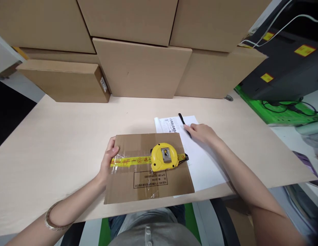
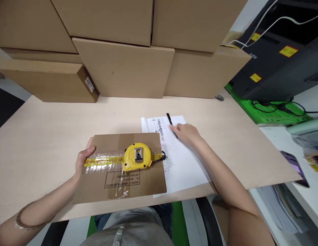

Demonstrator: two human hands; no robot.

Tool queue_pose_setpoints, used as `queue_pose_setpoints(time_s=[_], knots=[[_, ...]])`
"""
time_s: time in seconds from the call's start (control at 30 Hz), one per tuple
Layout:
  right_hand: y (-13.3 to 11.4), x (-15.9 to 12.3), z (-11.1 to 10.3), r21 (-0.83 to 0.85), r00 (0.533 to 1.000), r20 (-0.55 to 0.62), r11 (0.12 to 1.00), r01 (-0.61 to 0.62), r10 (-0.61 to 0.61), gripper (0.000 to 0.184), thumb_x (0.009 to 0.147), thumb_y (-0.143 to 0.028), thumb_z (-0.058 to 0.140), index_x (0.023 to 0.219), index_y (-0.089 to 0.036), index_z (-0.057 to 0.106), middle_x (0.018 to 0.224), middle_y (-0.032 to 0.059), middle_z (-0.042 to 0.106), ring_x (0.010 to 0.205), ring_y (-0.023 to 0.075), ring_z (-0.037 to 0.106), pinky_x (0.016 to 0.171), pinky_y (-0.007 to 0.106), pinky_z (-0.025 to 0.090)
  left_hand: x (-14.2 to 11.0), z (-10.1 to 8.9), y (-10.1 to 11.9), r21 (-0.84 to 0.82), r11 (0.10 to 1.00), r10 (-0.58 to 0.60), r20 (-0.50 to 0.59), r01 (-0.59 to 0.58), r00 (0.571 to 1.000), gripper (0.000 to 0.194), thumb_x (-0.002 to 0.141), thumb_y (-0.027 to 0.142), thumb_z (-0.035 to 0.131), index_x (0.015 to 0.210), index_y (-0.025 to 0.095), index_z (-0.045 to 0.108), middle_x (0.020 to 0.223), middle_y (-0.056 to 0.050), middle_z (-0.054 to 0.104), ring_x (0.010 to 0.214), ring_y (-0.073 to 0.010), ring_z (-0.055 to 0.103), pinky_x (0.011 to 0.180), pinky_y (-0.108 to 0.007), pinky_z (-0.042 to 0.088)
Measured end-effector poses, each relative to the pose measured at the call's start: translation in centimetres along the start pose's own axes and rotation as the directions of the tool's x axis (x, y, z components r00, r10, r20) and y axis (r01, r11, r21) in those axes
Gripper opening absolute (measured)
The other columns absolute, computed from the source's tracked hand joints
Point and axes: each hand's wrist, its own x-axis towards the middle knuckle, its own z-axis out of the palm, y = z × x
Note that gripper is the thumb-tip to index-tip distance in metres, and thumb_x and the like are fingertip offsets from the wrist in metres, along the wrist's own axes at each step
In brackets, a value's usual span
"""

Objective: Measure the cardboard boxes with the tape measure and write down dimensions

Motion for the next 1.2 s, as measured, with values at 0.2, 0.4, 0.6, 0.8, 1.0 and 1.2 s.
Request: queue_pose_setpoints(time_s=[0.2, 0.4, 0.6, 0.8, 1.0, 1.2], knots=[[1.0, -0.3, 2.1, 0.179, 0.992, 0.099, 0.982, 0.065, -0.084, 0.043, 0.095, -0.05, 0.058, 0.062, -0.023, 0.053, 0.068, 0.0101, 0.066, 0.066, 0.0236, 0.057, 0.067, 0.037, 0.04, -0.2, 0.3, 0.3, 0.013, 1.0, -0.003, -0.033, 0.003, 0.999, 0.038, 0.067, 0.044, 0.078, 0.095, 0.024, 0.061, 0.097, -0.002, 0.072, 0.094, -0.0296, 0.072, 0.078, -0.037, 0.058], [1.7, 0.3, 3.5, 0.569, 0.972, 0.097, 0.814, 0.121, -0.213, 0.049, 0.095, -0.071, 0.047, 0.081, -0.025, 0.053, 0.055, -0.0028, 0.053, 0.044, 0.012, 0.041, 0.047, 0.029, 0.037, 0.1, 0.0, 0.1, 0.026, 0.999, 0.021, -0.048, -0.02, 0.999, 0.037, 0.068, 0.043, 0.078, 0.093, 0.024, 0.059, 0.102, -0.003, 0.072, 0.098, -0.0295, 0.072, 0.08, -0.037, 0.059], [1.5, 3.6, 4.8, 0.72, 0.962, 0.009, 0.669, 0.182, -0.272, 0.054, 0.07, -0.066, 0.083, 0.072, -0.025, 0.049, 0.053, -0.0025, 0.059, 0.042, 0.011, 0.051, 0.043, 0.027, 0.042, 0.1, 0.5, 0.3, -0.015, 1.0, -0.018, -0.095, 0.017, 0.995, 0.037, 0.062, 0.04, 0.08, 0.089, 0.024, 0.06, 0.093, -0.003, 0.072, 0.092, -0.0292, 0.073, 0.073, -0.036, 0.06], [1.7, 4.2, 5.1, 0.747, 0.955, -0.005, 0.633, 0.202, -0.298, 0.048, 0.073, -0.055, 0.087, 0.062, -0.023, 0.052, 0.05, -0.0015, 0.061, 0.041, 0.01, 0.052, 0.042, 0.025, 0.041, 0.0, 0.7, 0.4, -0.034, 0.999, -0.027, -0.097, 0.024, 0.995, 0.034, 0.062, 0.038, 0.079, 0.084, 0.024, 0.058, 0.091, -0.002, 0.071, 0.091, -0.0288, 0.073, 0.071, -0.036, 0.061], [1.7, 4.3, 5.2, 0.742, 0.954, 0.017, 0.644, 0.189, -0.299, 0.045, 0.071, -0.05, 0.088, 0.059, -0.023, 0.055, 0.048, -0.0013, 0.06, 0.042, 0.0102, 0.051, 0.042, 0.024, 0.039, 0.0, 0.4, 0.3, -0.002, 1.0, -0.02, -0.084, 0.02, 0.996, 0.036, 0.063, 0.041, 0.079, 0.087, 0.024, 0.059, 0.086, -0.002, 0.067, 0.093, -0.0288, 0.072, 0.074, -0.037, 0.061], [1.5, 4.3, 5.2, 0.737, 0.957, 0.008, 0.648, 0.191, -0.291, 0.043, 0.072, -0.046, 0.087, 0.06, -0.023, 0.052, 0.049, -0.0022, 0.059, 0.041, 0.0096, 0.05, 0.042, 0.024, 0.038, 0.0, 0.3, 0.2, -0.013, 1.0, -0.014, -0.06, 0.013, 0.998, 0.034, 0.067, 0.042, 0.078, 0.089, 0.024, 0.059, 0.095, -0.004, 0.07, 0.096, -0.0295, 0.071, 0.074, -0.037, 0.059]])
